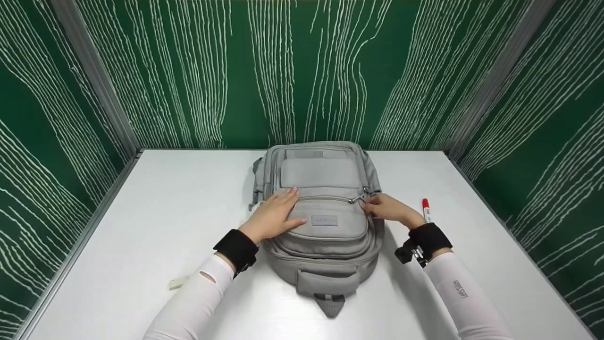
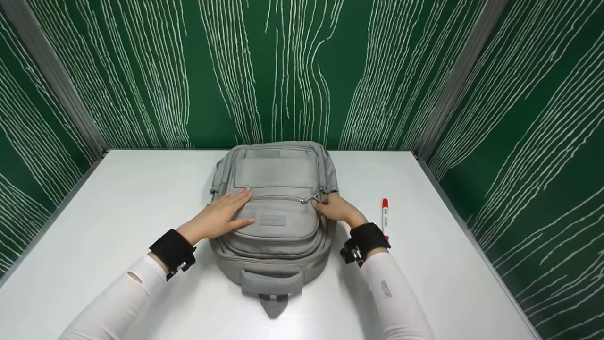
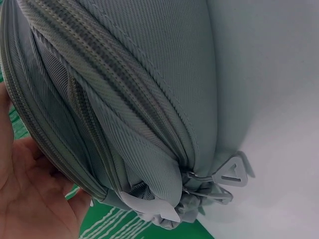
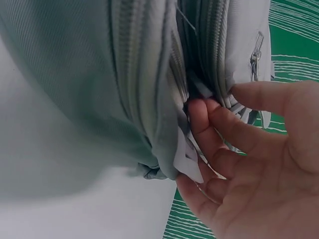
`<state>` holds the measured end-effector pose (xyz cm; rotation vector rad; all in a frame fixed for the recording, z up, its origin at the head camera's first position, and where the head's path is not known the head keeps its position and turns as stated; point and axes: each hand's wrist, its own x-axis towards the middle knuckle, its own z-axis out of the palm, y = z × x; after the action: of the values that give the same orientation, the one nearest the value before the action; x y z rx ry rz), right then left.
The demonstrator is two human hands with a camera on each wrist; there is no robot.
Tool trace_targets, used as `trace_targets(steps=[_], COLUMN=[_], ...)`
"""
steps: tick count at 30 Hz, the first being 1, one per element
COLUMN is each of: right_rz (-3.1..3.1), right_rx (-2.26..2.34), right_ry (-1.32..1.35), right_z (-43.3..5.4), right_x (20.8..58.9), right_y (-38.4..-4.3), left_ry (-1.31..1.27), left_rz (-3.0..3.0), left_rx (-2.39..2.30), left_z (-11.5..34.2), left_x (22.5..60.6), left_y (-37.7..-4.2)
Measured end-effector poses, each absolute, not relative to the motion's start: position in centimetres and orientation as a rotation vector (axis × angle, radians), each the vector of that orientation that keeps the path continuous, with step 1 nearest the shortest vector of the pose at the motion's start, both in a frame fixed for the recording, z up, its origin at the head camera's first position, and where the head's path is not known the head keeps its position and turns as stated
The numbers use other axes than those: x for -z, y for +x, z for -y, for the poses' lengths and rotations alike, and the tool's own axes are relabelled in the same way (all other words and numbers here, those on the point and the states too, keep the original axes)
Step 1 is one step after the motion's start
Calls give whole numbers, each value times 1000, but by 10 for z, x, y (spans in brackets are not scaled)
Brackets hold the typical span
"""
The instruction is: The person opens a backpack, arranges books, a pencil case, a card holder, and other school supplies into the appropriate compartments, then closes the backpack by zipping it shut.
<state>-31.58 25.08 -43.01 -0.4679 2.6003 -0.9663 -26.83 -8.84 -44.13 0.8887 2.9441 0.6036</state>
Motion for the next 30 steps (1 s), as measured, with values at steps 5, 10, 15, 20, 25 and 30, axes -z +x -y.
trace_targets(steps=[5,10,15,20,25,30], right_rz=[-2667,-2831,-3118,-3409,-3516,-3525], right_rx=[969,980,737,318,127,69], right_ry=[-465,-505,-666,-802,-836,-874], right_z=[-255,-259,-256,-246,-243,-245], right_x=[427,427,431,435,437,440], right_y=[-317,-316,-305,-285,-272,-260], left_ry=[878,865,874,878,876,873], left_rz=[-2948,-2954,-2956,-2963,-2959,-2942], left_rx=[-587,-566,-557,-545,-539,-522], left_z=[88,88,88,88,87,87], left_x=[440,441,442,444,443,442], left_y=[-269,-270,-271,-272,-271,-270])
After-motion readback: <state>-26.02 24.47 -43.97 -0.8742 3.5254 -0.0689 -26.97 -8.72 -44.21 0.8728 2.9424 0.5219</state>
